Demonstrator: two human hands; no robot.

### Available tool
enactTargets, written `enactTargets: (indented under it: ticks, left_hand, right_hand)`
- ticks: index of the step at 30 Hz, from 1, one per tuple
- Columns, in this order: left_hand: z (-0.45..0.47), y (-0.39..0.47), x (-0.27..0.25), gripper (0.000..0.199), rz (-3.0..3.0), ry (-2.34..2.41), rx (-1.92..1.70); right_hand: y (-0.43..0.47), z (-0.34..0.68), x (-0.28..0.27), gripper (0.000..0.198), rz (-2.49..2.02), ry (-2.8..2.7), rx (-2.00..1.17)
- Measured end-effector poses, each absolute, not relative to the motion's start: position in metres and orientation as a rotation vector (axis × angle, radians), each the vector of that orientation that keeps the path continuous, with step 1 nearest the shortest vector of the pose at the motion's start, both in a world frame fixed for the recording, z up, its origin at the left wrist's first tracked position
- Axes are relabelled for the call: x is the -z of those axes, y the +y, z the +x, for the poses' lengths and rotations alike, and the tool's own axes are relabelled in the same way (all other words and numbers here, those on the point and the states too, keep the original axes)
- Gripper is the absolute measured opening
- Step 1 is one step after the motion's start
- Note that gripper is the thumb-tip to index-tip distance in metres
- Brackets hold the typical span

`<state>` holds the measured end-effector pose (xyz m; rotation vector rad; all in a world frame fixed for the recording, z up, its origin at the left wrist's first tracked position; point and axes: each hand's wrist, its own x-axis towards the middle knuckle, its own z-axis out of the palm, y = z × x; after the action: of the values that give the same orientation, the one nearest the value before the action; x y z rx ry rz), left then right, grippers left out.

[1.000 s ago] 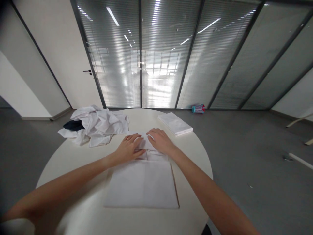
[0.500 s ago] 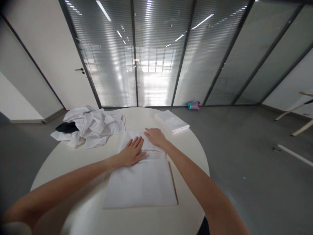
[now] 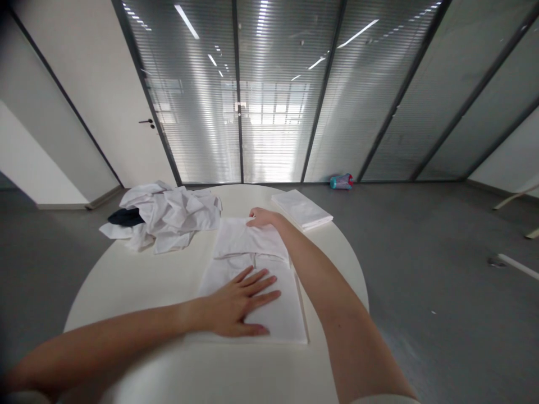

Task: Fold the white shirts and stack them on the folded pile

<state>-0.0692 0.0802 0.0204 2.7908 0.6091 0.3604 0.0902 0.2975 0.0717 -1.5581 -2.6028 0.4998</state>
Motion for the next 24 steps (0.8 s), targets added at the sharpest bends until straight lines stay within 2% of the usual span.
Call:
enactTargets:
  ticks: [6,12,18,22,24]
  left_hand:
    - [-0.072,0.128,-0.014,0.069,2.766,0.782,-0.476]
    - [-0.07,0.141,-0.008,0.06,2.68,0.933,-0.613]
    - [-0.068,0.142,-0.007,0.053,2.65,0.881,-0.648]
    - [-0.066,0.142,0.007,0.033,2.588,0.974,-0.596]
    - [-0.063,0.142,0.014,0.031,2.57,0.978,-0.596]
  right_hand:
    - [0.287,0.09,-0.116,0.029,-1.513,-2.429,-0.228]
    - [0.212,0.082,-0.14,0.016,-1.251,-2.469,0.21]
    - [0.135,0.094,-0.119,0.003,-1.087,-2.566,0.528]
    - [0.099,0.102,-0.089,0.011,-0.963,-2.647,0.667]
    - [0.088,0.105,-0.076,0.012,-0.928,-2.66,0.687]
